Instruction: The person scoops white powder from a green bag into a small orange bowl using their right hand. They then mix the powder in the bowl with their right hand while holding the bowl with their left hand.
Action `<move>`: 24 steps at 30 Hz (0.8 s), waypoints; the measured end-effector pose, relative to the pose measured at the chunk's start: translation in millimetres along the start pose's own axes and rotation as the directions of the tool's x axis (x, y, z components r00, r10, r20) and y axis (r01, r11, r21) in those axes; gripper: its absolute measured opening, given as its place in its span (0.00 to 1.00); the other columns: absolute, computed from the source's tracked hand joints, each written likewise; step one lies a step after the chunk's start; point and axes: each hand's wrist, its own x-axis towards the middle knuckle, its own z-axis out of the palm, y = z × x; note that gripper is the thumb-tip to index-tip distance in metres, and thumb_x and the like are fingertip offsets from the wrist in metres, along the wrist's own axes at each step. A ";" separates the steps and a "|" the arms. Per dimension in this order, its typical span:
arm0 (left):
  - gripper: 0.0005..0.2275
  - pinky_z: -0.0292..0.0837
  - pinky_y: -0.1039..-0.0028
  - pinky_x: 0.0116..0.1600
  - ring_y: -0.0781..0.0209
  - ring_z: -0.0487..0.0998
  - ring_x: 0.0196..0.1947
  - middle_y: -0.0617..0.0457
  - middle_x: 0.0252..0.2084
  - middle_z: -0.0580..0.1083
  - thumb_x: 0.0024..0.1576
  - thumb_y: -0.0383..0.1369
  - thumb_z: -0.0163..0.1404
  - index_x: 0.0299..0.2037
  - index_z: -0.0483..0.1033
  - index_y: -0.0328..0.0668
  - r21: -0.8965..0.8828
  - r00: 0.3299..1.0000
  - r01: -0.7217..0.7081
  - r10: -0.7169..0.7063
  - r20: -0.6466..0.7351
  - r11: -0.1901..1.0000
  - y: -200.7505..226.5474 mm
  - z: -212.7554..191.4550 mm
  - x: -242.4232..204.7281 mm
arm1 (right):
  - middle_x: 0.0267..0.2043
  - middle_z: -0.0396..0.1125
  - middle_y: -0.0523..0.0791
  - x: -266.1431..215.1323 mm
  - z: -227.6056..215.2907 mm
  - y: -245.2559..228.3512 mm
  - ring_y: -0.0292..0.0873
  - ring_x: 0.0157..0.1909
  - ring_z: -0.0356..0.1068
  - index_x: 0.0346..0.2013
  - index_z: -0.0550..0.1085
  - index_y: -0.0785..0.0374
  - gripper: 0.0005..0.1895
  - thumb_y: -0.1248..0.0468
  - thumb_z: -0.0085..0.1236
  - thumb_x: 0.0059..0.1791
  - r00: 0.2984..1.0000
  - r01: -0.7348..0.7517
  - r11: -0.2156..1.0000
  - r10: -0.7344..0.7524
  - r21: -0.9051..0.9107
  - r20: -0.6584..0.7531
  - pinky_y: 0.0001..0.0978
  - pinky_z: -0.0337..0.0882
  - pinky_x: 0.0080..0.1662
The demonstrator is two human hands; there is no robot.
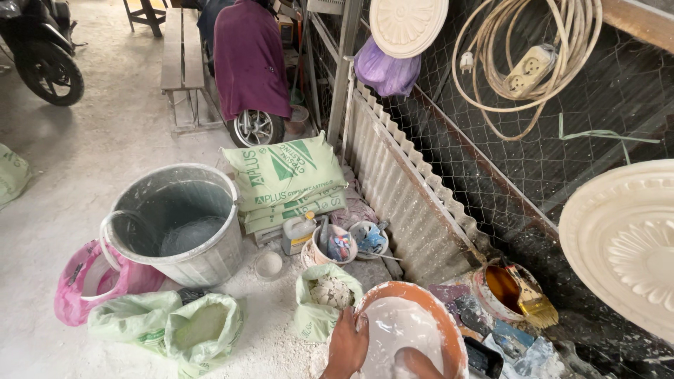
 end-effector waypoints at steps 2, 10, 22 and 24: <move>0.16 0.67 0.51 0.56 0.32 0.73 0.51 0.33 0.49 0.74 0.61 0.41 0.45 0.50 0.69 0.34 0.022 1.000 0.030 -0.030 0.000 0.999 -0.1 -0.5 1.1 | 0.44 0.68 0.61 2.9 0.1 -1.8 0.58 0.43 0.71 0.51 0.68 0.79 0.24 0.58 0.58 0.52 1.000 0.015 1.000 -0.015 0.016 -0.008 0.45 0.72 0.45; 0.18 0.67 0.52 0.57 0.32 0.73 0.52 0.31 0.50 0.73 0.61 0.40 0.45 0.53 0.68 0.32 0.062 1.000 -0.002 0.000 0.024 0.998 0.8 -3.3 1.4 | 0.42 0.68 0.61 -13.0 -5.0 11.9 0.58 0.41 0.72 0.51 0.68 0.79 0.24 0.59 0.58 0.51 0.994 0.069 0.997 -0.066 0.035 -0.087 0.45 0.72 0.44; 0.14 0.67 0.50 0.53 0.28 0.74 0.48 0.29 0.44 0.75 0.60 0.36 0.46 0.47 0.71 0.30 0.000 0.996 -0.048 0.048 -0.070 0.999 8.2 -10.2 0.2 | 0.40 0.69 0.61 1.5 -5.3 -2.4 0.58 0.39 0.72 0.51 0.68 0.80 0.24 0.60 0.60 0.51 0.986 0.154 0.985 -0.148 0.077 -0.079 0.44 0.73 0.42; 0.14 0.68 0.50 0.52 0.27 0.73 0.47 0.29 0.44 0.75 0.58 0.35 0.47 0.48 0.70 0.31 -0.012 0.994 -0.071 0.070 -0.080 0.997 3.6 -9.4 -2.8 | 0.40 0.69 0.61 8.9 -0.1 -1.9 0.58 0.39 0.72 0.51 0.68 0.80 0.24 0.60 0.60 0.50 0.984 0.171 0.980 -0.164 0.099 -0.075 0.44 0.73 0.42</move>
